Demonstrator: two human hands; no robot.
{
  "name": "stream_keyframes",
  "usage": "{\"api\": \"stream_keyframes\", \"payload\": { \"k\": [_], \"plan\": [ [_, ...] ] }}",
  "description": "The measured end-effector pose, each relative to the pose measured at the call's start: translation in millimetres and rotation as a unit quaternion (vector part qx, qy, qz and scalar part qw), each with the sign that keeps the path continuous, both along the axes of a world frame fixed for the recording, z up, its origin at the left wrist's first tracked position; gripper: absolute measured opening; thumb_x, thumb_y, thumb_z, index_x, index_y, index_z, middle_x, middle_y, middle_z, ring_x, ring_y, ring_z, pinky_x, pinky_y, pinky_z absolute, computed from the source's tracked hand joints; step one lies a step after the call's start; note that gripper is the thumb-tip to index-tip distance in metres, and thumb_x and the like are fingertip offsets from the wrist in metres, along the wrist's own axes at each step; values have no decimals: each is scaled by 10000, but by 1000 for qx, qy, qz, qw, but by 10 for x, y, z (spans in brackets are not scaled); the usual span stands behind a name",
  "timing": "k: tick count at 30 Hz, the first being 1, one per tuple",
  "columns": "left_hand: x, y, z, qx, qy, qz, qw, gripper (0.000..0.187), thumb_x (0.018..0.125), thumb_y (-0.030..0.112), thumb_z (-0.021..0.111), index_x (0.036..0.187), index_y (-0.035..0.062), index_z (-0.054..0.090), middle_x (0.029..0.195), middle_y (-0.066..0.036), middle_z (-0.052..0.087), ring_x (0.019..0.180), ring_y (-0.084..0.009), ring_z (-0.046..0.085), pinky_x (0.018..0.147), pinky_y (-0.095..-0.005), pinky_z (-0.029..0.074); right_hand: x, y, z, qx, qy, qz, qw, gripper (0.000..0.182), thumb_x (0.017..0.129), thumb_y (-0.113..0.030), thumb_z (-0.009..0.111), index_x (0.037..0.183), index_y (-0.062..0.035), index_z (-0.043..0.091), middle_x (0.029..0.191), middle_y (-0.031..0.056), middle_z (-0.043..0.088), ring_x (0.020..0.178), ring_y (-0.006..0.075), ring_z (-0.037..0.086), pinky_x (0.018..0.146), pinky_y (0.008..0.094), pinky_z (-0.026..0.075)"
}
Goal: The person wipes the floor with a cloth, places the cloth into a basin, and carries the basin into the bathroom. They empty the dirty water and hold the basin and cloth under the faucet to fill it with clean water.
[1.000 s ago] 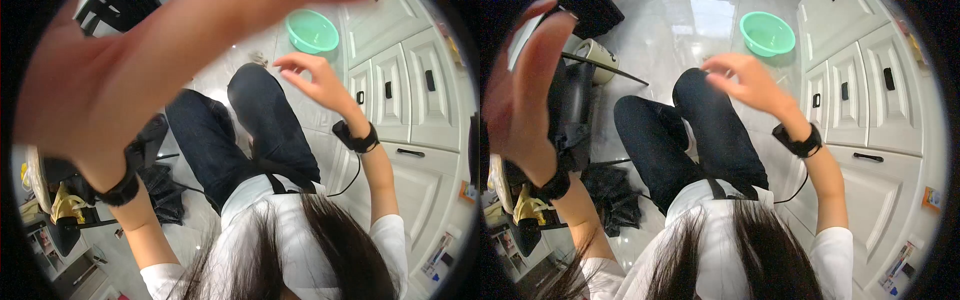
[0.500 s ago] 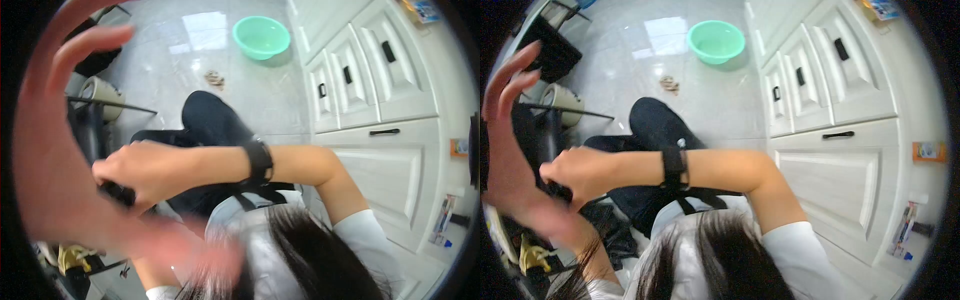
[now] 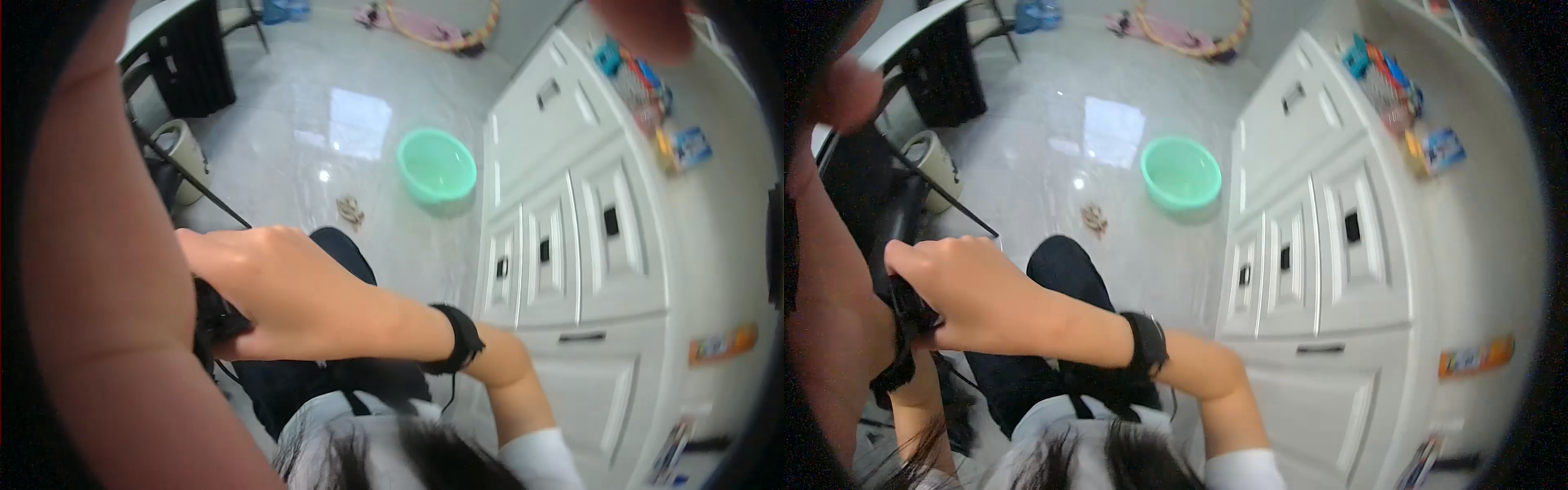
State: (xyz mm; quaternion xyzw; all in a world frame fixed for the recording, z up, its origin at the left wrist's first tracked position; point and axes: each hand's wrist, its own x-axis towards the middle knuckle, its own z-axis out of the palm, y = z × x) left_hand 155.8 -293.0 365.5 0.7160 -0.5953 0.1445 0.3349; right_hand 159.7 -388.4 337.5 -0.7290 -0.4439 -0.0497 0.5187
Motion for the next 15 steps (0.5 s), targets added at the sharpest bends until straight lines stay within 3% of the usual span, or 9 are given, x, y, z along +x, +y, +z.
{"api": "stream_keyframes", "payload": {
  "k": [3,6,9,12,15],
  "plan": [
    [-57,-67,-45,-7,13,6,1000,340,756,214,675,1027,26,591,1021,-178,569,894,-257,573,768,-319,468,-57,9,87,-30,-31,12,999,493,600,-162,786,938,-34,450,782,144,588,771,376,602,625,451,466],
    [-98,-88,-46,-15,27,11,999,321,752,207,670,1007,29,593,1001,-168,566,875,-247,569,756,-314,464,-118,-83,144,-51,-41,11,998,520,611,-108,733,1068,-44,493,836,145,582,780,359,582,635,416,463],
    [-144,-86,-63,-20,36,16,999,302,747,200,666,988,33,594,982,-158,564,855,-238,564,744,-309,460,-198,-135,245,-45,-27,6,999,550,614,-124,739,1102,-48,497,843,147,585,793,361,584,639,420,465],
    [-167,-81,-71,-6,51,11,999,282,743,192,661,969,36,596,962,-148,561,836,-229,559,731,-305,455,-274,-84,215,-19,-86,-22,996,515,626,-181,783,1000,-63,448,794,135,581,796,365,597,631,450,457],
    [-168,-55,-41,-3,62,3,998,263,738,185,656,950,39,598,943,-138,558,817,-220,554,719,-300,451,-262,-66,146,-33,-77,-39,996,549,630,-198,790,1050,-47,469,839,147,604,835,371,600,668,448,471]
  ]
}}
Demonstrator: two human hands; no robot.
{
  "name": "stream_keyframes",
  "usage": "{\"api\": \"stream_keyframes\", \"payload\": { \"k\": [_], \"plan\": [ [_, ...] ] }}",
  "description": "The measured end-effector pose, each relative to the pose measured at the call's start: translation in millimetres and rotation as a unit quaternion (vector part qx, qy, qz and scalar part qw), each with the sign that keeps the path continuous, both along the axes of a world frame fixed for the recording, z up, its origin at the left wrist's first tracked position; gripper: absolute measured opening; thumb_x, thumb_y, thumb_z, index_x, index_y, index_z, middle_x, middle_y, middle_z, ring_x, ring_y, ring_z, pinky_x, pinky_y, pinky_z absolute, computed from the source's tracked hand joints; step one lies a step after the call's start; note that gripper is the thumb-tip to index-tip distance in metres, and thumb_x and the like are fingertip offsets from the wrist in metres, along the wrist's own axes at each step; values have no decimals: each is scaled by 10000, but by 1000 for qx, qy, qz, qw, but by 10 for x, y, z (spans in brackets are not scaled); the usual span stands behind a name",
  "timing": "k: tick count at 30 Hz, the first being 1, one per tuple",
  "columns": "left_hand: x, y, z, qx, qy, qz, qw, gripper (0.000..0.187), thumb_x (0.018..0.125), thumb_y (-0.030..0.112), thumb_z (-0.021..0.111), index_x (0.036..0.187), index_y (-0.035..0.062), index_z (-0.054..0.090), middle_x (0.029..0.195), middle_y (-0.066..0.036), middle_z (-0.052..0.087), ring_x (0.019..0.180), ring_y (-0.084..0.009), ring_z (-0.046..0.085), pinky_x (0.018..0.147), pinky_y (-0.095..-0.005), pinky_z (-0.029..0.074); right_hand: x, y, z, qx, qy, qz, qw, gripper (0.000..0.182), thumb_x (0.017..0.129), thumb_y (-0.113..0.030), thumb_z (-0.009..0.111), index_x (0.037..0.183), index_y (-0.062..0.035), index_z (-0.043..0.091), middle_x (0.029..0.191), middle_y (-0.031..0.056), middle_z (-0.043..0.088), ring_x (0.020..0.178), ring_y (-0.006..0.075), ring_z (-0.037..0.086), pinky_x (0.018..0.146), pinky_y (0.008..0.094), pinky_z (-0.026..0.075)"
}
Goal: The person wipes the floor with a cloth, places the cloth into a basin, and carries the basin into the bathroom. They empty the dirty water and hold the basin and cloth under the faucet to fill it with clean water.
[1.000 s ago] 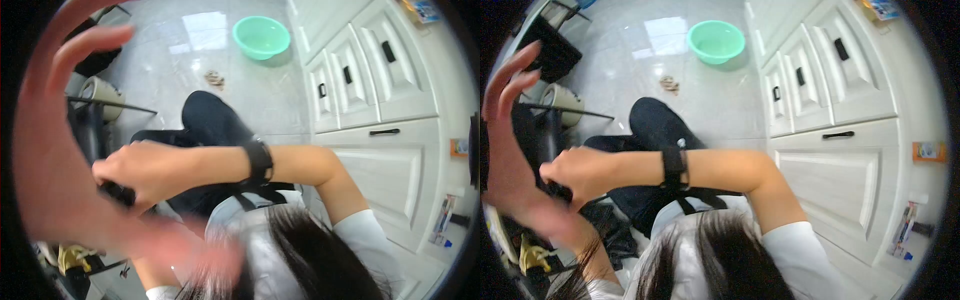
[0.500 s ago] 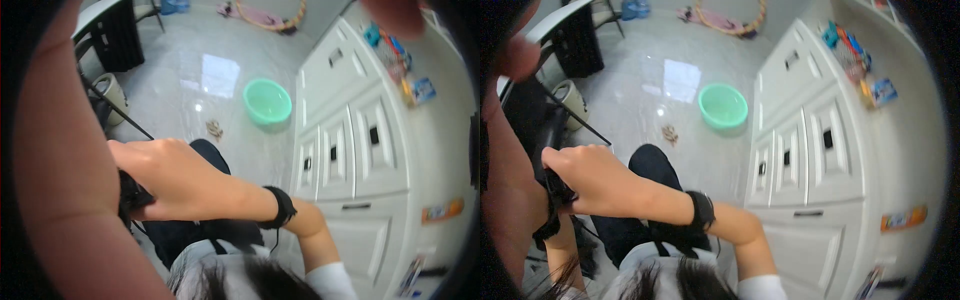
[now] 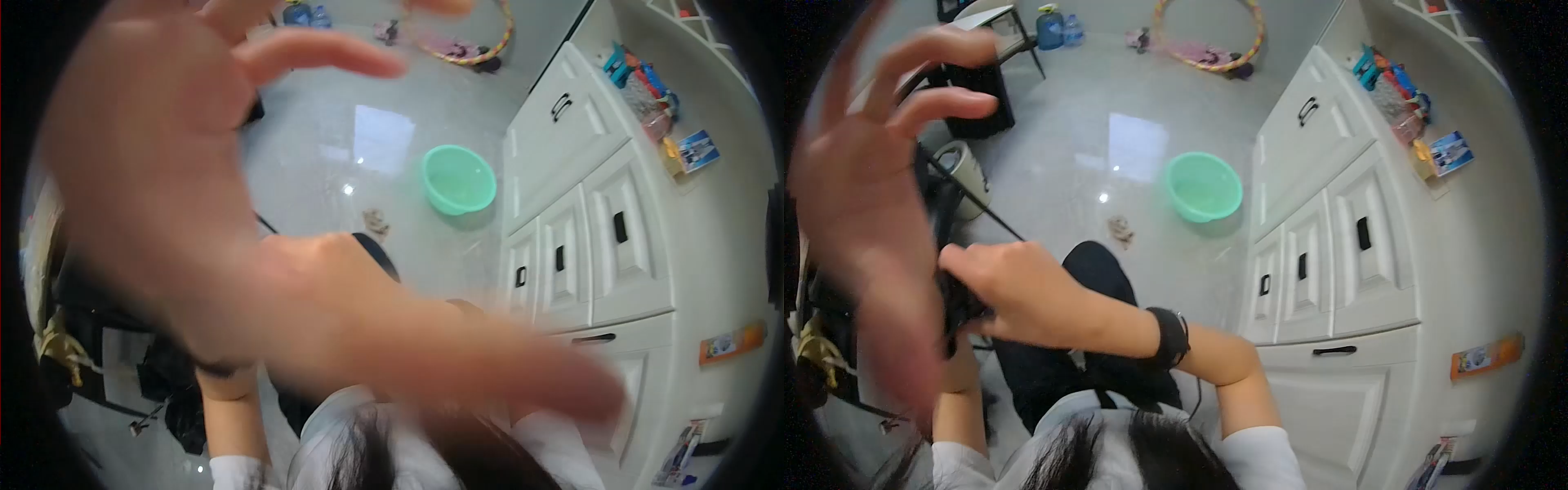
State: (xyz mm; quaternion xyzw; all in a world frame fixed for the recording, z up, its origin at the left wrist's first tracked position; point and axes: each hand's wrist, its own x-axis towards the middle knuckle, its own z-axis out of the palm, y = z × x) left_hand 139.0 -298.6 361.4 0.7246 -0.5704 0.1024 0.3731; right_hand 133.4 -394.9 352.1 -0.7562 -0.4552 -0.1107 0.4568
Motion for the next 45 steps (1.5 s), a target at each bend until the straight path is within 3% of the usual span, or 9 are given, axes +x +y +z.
{"api": "stream_keyframes", "payload": {
  "k": [2,3,5,7,15,26,35,41,45],
  "plan": [
    [-15,7,10,7,10,-8,1000,250,736,180,653,937,41,599,930,-132,556,804,-214,551,710,-297,449,91,118,-381,45,-19,-9,999,543,635,-213,791,1067,-34,515,893,161,626,860,376,602,707,445,482],
    [-5,31,13,9,16,-11,1000,244,734,177,651,930,42,599,923,-128,555,798,-211,549,706,-295,447,114,162,-483,44,53,10,998,473,637,-226,799,993,-17,570,868,159,638,825,362,614,708,435,483],
    [-16,64,8,12,22,-19,1000,231,731,172,648,917,44,600,910,-122,553,785,-205,546,698,-292,445,80,236,-609,47,77,14,996,433,659,-231,770,978,-20,566,830,144,614,782,344,604,670,421,476],
    [-31,99,1,16,30,-33,999,218,728,168,644,905,46,602,897,-115,551,772,-199,543,689,-289,442,14,315,-291,49,72,10,996,395,681,-235,741,964,-24,563,792,128,590,740,326,594,632,407,470],
    [-160,125,-69,-23,107,-160,981,167,717,148,631,853,55,606,845,-89,543,721,-175,530,656,-276,431,-343,338,-971,65,89,-51,993,266,769,-253,624,906,-37,550,641,65,494,572,253,555,480,350,445],
    [-134,225,-94,-104,224,-313,917,98,701,121,613,782,67,612,773,-52,533,651,-142,512,610,-258,417,-252,217,-1191,42,42,-63,996,415,656,-226,691,989,-10,570,699,50,494,585,192,552,510,291,436],
    [-159,279,57,-110,257,-324,904,47,687,98,599,725,76,617,715,-23,524,594,-114,498,573,-244,405,-341,348,-1151,54,5,-106,993,270,717,-102,596,971,-12,600,664,24,470,575,127,524,478,239,378],
    [-104,398,68,-87,237,-308,917,33,679,84,589,686,83,621,675,-3,519,556,-96,488,548,-235,397,-289,489,-1145,26,-37,-80,996,411,711,-107,588,1113,-28,582,707,21,458,595,122,517,487,219,372],
    [-82,529,-186,64,159,-131,976,286,765,261,604,917,34,688,763,-49,598,667,-157,590,579,-266,458,-122,408,-1235,-22,-14,-42,999,552,723,-159,589,1258,-49,510,748,27,481,635,146,537,509,255,390]
  ]
}}
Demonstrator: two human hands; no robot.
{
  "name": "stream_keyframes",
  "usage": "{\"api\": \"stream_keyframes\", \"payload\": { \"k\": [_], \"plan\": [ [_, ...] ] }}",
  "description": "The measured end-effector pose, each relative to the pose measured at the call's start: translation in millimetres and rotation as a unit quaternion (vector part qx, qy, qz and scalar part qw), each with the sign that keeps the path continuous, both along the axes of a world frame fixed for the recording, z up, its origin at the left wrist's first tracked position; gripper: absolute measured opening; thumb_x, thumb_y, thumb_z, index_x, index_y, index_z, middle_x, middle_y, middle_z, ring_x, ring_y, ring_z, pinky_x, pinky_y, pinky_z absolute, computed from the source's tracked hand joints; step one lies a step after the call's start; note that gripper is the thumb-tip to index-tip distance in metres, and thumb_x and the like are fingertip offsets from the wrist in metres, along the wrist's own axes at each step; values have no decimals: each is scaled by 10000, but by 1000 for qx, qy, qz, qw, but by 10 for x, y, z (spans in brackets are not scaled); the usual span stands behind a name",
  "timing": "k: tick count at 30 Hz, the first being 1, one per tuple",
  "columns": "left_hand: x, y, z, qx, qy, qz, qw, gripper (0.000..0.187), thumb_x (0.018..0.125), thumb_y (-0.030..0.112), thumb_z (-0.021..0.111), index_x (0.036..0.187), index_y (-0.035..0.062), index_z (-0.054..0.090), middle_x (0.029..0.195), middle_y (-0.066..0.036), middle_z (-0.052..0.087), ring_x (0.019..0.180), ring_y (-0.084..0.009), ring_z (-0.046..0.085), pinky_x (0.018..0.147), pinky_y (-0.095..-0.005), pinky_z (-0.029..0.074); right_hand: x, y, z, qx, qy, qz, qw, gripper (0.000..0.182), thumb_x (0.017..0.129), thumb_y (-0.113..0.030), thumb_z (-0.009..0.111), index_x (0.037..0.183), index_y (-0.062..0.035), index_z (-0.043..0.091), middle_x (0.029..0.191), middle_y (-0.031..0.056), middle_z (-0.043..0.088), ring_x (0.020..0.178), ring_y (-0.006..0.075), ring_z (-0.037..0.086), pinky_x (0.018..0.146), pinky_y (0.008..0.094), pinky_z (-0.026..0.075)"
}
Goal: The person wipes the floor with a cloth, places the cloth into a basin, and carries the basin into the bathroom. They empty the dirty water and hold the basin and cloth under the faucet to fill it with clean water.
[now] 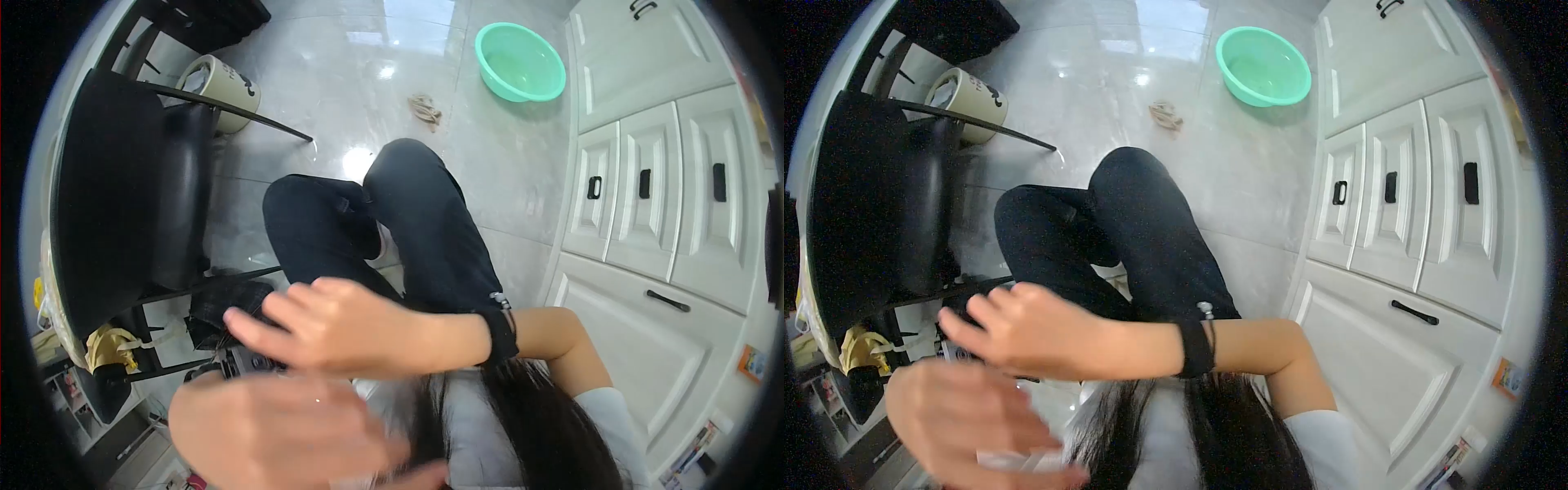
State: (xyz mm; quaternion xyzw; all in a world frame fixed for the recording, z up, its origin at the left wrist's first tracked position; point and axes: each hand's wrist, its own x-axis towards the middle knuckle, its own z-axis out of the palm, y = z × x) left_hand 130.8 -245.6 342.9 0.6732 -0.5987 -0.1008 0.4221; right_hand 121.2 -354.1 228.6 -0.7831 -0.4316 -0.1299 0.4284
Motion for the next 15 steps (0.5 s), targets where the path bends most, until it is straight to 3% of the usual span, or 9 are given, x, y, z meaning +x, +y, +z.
{"api": "stream_keyframes", "payload": {
  "k": [2,4,6,8,10,15],
  "plan": [
    [224,233,-57,97,14,22,995,364,922,329,538,924,-2,689,830,-112,675,682,-201,633,583,-307,479,127,-144,-92,-38,47,10,998,565,720,-184,612,1259,-55,507,787,48,516,679,178,568,552,288,433],
    [387,512,-169,155,23,113,981,461,871,422,556,1052,9,653,898,-101,652,749,-238,608,668,-337,477,289,-309,-241,-52,87,-22,995,567,720,-205,659,1244,-43,516,863,80,573,722,212,593,605,301,470],
    [507,807,-309,172,121,239,948,432,869,338,559,1093,-26,618,938,-144,645,798,-272,611,724,-353,473,520,-611,-325,-78,107,-57,990,525,734,-194,699,1211,-41,543,942,108,608,764,250,610,651,308,491],
    [601,1086,-565,182,176,365,896,369,842,194,525,1123,-36,591,916,-158,634,845,-230,608,792,-324,461,727,-880,-548,-50,147,-112,981,457,761,-230,698,1152,-44,551,973,110,616,797,244,616,671,356,494],
    [756,1399,-894,195,236,418,855,320,876,136,515,1144,-25,582,924,-124,643,867,-182,598,808,-302,453,929,-1169,-600,-87,309,-181,930,358,806,-207,672,1119,-54,591,945,100,637,738,196,602,641,316,477],
    [1287,2061,-2002,178,365,453,794,311,978,208,463,1192,2,558,982,-71,623,909,-141,590,844,-285,461,1814,-1844,-1385,-122,336,-254,899,354,826,-181,658,1159,-92,577,872,66,605,677,139,548,605,274,441]
  ]
}}
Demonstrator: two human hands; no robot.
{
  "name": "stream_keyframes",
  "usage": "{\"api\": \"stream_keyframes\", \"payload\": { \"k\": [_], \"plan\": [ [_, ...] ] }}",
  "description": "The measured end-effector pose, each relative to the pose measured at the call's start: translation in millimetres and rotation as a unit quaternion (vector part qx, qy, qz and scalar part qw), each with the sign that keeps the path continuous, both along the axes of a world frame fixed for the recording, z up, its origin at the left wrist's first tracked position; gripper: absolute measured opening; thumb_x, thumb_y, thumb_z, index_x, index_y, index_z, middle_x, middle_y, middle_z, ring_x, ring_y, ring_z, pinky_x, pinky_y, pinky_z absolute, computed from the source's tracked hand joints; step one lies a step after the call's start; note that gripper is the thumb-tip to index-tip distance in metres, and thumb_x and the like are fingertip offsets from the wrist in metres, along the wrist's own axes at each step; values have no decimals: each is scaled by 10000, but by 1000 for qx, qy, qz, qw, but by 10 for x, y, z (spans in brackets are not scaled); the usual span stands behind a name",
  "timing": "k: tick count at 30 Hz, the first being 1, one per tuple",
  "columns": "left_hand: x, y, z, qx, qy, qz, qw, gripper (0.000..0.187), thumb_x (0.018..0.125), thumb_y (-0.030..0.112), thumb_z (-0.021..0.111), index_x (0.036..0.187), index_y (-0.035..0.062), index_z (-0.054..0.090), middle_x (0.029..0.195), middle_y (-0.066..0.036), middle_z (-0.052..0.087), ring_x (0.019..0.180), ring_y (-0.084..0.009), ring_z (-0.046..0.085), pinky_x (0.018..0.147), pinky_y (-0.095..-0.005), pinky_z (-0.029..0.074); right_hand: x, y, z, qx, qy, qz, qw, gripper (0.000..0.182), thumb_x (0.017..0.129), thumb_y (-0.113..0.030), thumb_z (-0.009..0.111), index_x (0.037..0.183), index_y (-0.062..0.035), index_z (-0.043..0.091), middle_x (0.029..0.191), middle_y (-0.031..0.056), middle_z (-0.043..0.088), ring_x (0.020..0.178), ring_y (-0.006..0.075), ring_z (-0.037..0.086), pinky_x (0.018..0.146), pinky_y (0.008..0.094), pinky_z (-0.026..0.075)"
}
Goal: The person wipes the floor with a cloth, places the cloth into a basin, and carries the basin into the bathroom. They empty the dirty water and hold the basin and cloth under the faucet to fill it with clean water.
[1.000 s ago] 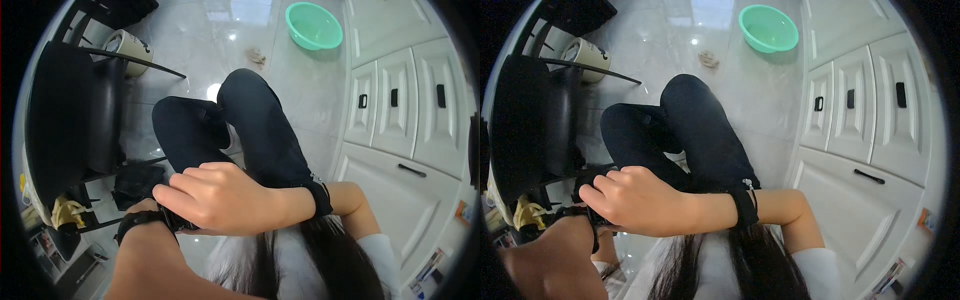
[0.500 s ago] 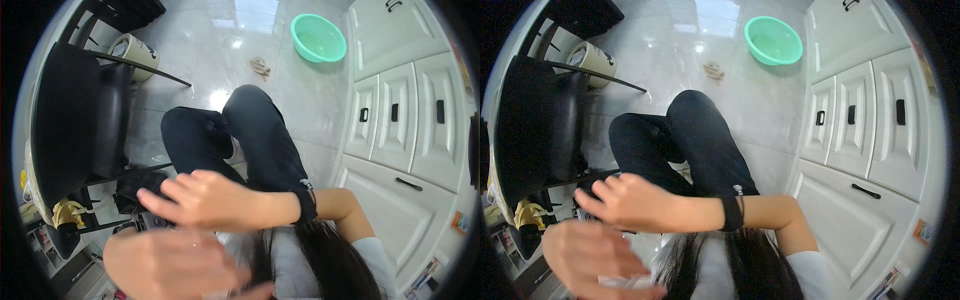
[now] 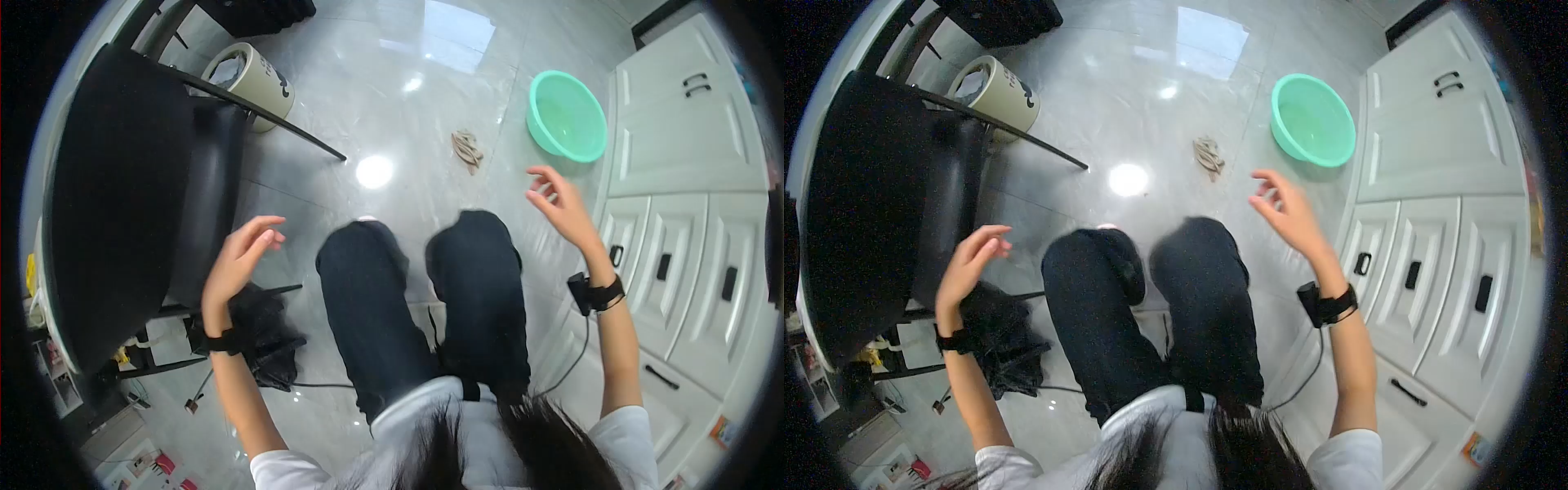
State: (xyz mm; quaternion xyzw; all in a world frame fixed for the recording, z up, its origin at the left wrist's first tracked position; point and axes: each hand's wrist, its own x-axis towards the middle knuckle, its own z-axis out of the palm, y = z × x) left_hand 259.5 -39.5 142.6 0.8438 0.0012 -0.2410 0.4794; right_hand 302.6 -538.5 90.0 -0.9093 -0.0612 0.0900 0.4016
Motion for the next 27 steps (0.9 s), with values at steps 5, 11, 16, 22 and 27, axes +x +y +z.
{"api": "stream_keyframes", "payload": {
  "k": [5,11,16,22,27],
  "plan": [
    [527,277,-1371,47,80,6,996,303,950,212,502,1156,4,580,943,-80,652,868,-150,606,800,-289,462,949,-825,-1149,-211,71,-1,975,463,808,-210,666,1235,-114,515,928,111,599,836,252,586,751,375,469],
    [1137,-10,-3007,54,103,-10,993,304,944,225,513,1155,18,583,992,-137,657,917,-199,622,807,-322,477,1750,-980,-2913,-225,107,16,968,594,799,-248,680,1331,-125,447,1081,159,602,994,302,579,888,407,452],
    [980,-567,-3537,19,147,-6,989,297,952,208,513,1159,6,583,1021,-122,662,949,-170,619,843,-307,474,1686,-18,-3969,-197,-55,22,979,640,797,-229,668,1361,-91,400,1346,192,416,1194,358,433,970,423,407],
    [207,-471,-4015,10,177,66,982,248,946,166,525,1114,-1,599,1018,-121,653,925,-188,620,817,-301,472,1442,430,-4595,-258,-92,29,961,520,740,-98,634,1234,-58,474,1251,189,484,1109,354,478,893,401,444],
    [249,-774,-4062,50,131,104,985,233,943,172,532,1087,3,603,959,-107,658,880,-173,608,804,-293,463,1107,411,-4509,-142,-73,25,987,539,689,-15,594,1215,-36,476,1166,190,526,1035,336,530,840,391,468]
  ]
}}
